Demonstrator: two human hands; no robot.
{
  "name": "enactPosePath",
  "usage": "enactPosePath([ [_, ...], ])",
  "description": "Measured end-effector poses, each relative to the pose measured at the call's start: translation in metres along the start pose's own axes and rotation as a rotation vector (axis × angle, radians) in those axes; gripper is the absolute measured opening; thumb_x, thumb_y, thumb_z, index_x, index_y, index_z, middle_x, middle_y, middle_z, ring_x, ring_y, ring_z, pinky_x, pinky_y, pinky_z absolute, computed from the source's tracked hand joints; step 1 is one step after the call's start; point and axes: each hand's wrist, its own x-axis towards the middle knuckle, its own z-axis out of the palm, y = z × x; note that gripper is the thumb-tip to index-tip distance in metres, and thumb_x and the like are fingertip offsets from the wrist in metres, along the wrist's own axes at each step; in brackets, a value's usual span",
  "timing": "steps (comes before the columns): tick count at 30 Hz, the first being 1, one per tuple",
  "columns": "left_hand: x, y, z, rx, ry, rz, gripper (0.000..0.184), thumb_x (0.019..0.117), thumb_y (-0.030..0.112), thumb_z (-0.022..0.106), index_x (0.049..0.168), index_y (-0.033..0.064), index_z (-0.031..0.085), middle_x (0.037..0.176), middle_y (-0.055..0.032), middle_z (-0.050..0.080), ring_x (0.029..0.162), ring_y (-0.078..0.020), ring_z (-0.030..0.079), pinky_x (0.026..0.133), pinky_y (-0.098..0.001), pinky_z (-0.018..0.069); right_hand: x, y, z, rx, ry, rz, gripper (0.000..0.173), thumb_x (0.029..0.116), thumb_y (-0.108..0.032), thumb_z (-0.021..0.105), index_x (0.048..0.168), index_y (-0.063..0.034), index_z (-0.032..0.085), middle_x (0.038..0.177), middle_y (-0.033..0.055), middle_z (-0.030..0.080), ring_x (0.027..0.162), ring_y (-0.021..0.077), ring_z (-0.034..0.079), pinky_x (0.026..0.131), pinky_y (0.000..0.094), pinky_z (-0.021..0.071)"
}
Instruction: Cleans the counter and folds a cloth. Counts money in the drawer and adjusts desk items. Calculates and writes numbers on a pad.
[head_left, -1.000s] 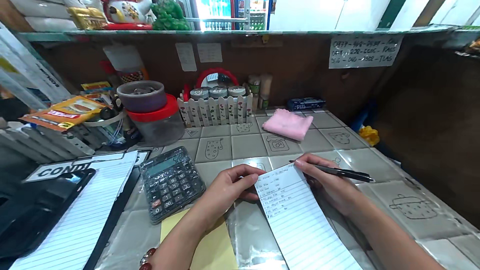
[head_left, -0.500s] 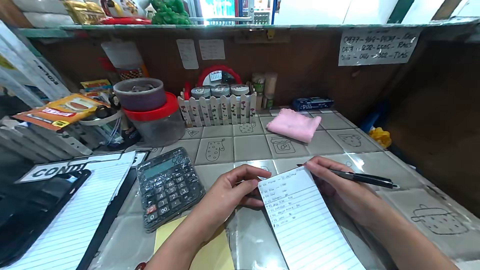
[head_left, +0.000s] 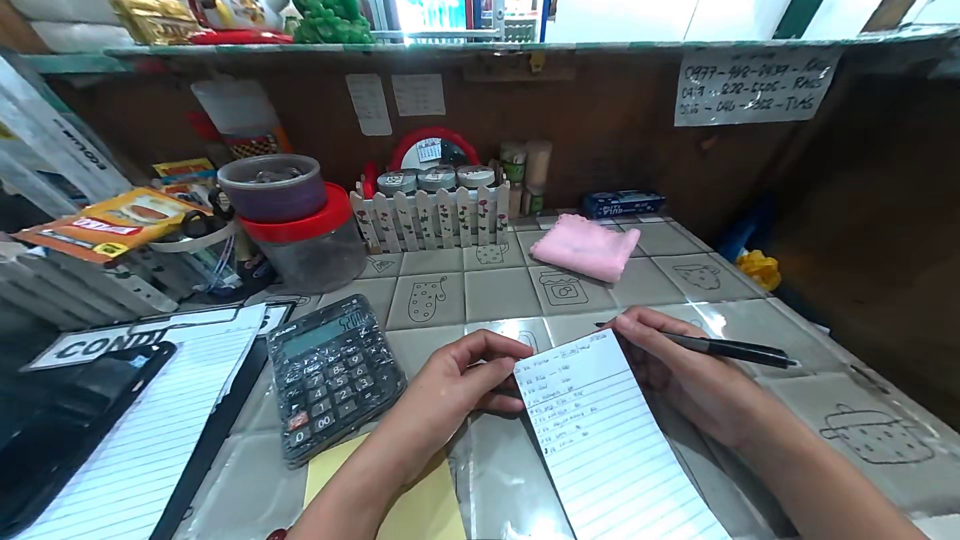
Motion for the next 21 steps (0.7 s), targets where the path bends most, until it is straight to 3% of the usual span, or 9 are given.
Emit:
enactPosePath([
  [21,-0.0008,-0.0001,-0.0002,0.025,-0.003,0.019,0.022,0.1037,0.006,0.054,0.114,0.0052,0.073,0.11,-0.016,0.072,0.09,-0.0237,0.073,0.084,-0.0365,0.0626,0.0006,0.0002,-0.0015,-0.02,-0.008,-0.019,0.025,0.1028,-0.038,0.059,0.098,-0.0168,0.072,0.079,0.0069,0.067,0.063,0.0101,0.063,0.059,0.0228,0.0543],
])
